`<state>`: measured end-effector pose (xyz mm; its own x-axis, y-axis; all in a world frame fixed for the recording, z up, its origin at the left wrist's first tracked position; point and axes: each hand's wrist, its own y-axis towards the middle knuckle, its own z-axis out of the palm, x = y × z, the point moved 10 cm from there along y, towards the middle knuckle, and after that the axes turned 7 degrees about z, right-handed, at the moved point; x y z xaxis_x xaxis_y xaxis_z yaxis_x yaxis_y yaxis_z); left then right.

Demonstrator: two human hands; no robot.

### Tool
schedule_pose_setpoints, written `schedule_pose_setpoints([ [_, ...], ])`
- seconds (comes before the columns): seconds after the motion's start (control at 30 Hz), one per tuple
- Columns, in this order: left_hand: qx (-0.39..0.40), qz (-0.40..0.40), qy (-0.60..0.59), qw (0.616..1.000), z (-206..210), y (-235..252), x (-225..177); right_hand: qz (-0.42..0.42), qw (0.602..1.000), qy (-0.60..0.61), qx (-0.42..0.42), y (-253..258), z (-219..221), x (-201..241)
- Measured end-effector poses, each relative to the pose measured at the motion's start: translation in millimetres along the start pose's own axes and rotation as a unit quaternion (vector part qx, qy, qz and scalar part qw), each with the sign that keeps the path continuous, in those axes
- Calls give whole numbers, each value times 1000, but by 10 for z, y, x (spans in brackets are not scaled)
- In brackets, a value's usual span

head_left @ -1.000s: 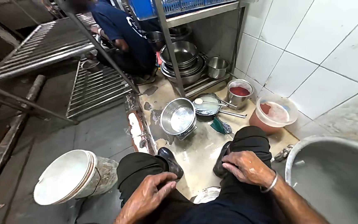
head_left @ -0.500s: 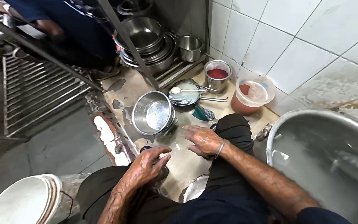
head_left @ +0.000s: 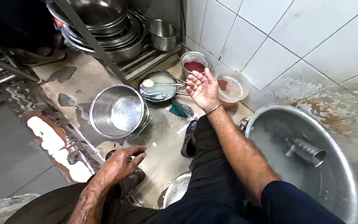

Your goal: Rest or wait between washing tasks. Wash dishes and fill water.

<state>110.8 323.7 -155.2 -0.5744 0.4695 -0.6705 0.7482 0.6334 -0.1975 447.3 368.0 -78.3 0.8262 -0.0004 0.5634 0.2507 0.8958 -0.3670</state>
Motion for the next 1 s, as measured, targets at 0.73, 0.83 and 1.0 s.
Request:
schedule_pose_setpoints([
  [0.73, -118, -217, -24, 969, -338, 806, 1128, 54, 354, -847, 393, -553, 640, -2174],
  [0.83, -73, -264, 0, 962, -40, 969, 1443, 64, 357, -843, 397, -538, 598, -2148],
  [1.0, 18, -331, 111, 937, 169, 1034, 1452, 52, 385, -864, 322, -292, 593, -1713],
])
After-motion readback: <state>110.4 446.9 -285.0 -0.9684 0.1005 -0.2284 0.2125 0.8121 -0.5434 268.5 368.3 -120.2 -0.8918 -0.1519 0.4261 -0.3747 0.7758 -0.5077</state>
